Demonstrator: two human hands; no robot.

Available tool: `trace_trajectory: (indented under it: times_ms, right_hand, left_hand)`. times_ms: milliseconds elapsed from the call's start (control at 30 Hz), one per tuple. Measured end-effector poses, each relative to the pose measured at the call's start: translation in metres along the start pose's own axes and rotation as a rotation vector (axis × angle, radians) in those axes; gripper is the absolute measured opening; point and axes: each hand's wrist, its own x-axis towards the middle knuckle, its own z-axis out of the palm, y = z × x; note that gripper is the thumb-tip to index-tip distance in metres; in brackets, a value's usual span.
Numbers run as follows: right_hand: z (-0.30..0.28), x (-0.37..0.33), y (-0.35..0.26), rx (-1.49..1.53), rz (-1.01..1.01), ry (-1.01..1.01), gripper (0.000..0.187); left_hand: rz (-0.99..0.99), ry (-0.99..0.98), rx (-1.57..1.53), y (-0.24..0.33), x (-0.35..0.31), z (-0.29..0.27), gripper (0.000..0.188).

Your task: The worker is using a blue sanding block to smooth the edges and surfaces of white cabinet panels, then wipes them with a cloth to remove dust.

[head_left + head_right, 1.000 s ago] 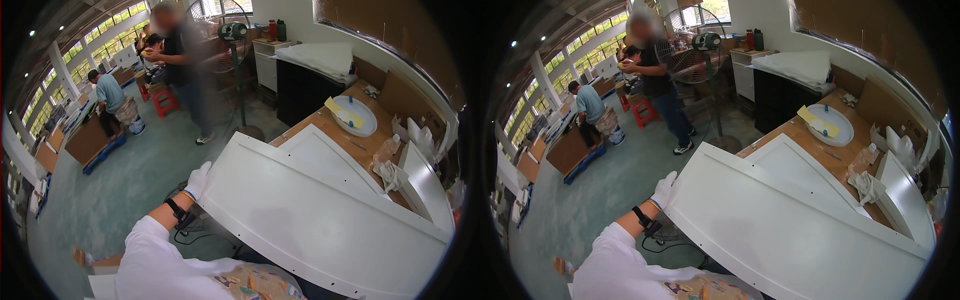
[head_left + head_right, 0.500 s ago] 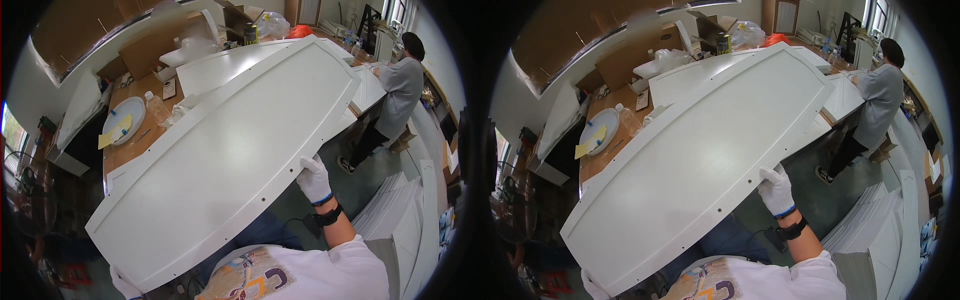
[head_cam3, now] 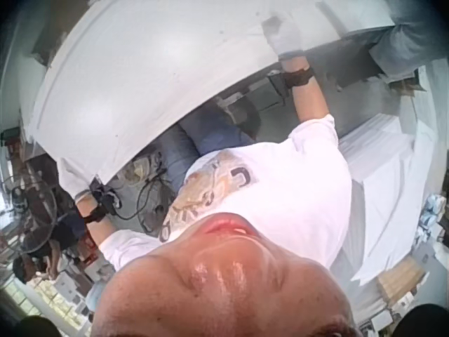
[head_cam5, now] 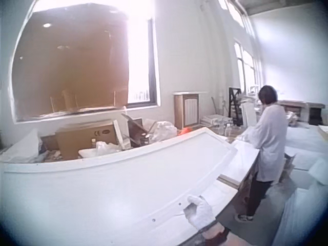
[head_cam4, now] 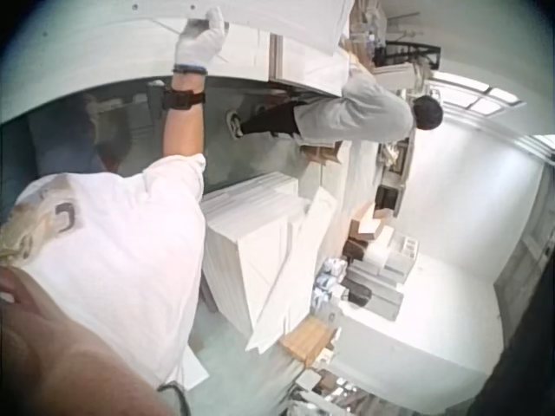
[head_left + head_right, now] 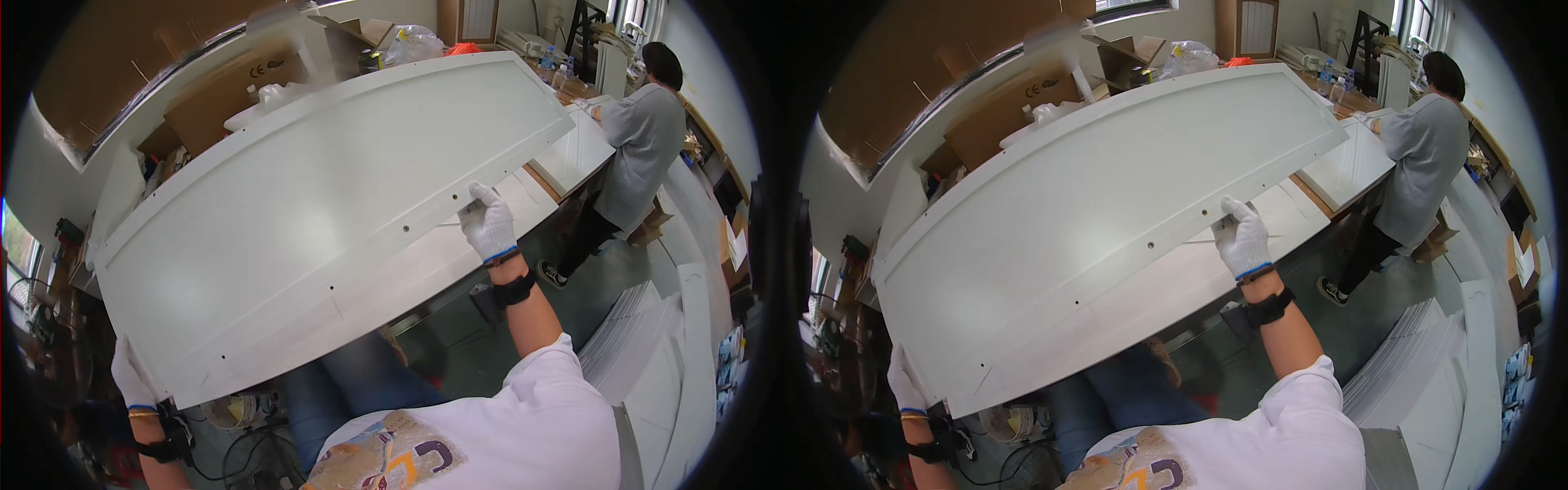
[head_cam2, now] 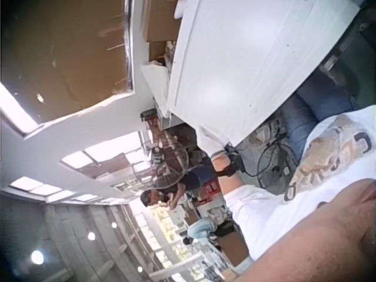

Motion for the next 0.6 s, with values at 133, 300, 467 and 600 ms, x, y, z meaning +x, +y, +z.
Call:
trace_trajectory:
  times_ms: [133, 300, 467, 600]
  right_hand:
    - [0.015, 0.068, -0.034, 0.053, 0.000, 0.142, 0.009]
    - [0.020, 0.177, -0.068, -0.279, -0.080, 0.184, 0.009]
    - [-0.063, 0.301, -0.141, -1.133, -0.526, 0.055, 0.033]
    - [-0.008, 0.331, -0.104, -1.772, -0.408, 0.079, 0.036]
  left_hand:
    - [-0.068, -0.087, -0.007, 0.040, 0.065, 0.085, 0.037]
    - [-0.155, -0.224, -0.040, 0.047, 0.117, 0.179, 0.036]
    - [-0.286, -0.443, -0.021, -0.018, 0.158, 0.301, 0.035]
    - [-0.286, -0.373, 0.020, -0.018, 0.174, 0.314, 0.037]
